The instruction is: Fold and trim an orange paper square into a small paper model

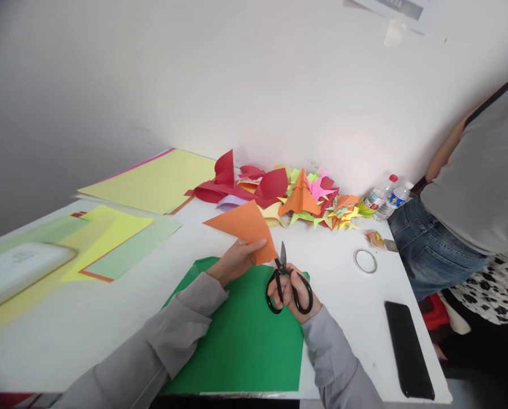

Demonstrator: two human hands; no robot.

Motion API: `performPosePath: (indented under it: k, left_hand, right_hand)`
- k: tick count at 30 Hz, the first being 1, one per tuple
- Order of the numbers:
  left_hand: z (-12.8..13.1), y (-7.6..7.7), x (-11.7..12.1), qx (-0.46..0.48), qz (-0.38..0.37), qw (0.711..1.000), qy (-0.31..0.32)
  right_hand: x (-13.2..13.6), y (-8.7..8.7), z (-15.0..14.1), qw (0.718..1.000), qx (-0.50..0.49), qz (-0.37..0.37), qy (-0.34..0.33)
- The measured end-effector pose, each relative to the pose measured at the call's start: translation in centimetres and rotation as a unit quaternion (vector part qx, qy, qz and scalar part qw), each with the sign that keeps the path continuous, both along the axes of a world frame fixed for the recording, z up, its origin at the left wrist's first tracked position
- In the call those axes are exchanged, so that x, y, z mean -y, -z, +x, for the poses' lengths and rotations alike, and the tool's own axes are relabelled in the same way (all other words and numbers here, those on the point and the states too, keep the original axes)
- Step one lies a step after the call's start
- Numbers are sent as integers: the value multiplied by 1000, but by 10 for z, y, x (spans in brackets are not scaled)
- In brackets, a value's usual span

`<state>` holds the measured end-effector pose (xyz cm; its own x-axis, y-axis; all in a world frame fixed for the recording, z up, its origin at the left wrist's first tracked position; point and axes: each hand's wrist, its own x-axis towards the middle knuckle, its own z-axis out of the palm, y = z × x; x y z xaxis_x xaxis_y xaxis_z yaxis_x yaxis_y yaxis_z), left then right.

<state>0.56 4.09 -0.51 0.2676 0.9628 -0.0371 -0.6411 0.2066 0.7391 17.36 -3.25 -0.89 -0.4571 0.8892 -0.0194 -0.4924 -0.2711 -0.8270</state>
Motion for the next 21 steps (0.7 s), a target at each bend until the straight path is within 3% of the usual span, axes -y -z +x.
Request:
performPosePath:
  k: [10, 21]
  left_hand:
    - [11, -9, 11, -12, -19, 999, 35]
    - [10, -9, 11, -16, -17, 999, 26]
  right_hand:
    - [2, -1, -2, 1000, -20, -22, 8]
    - [-1, 2, -1, 999, -27, -21, 14]
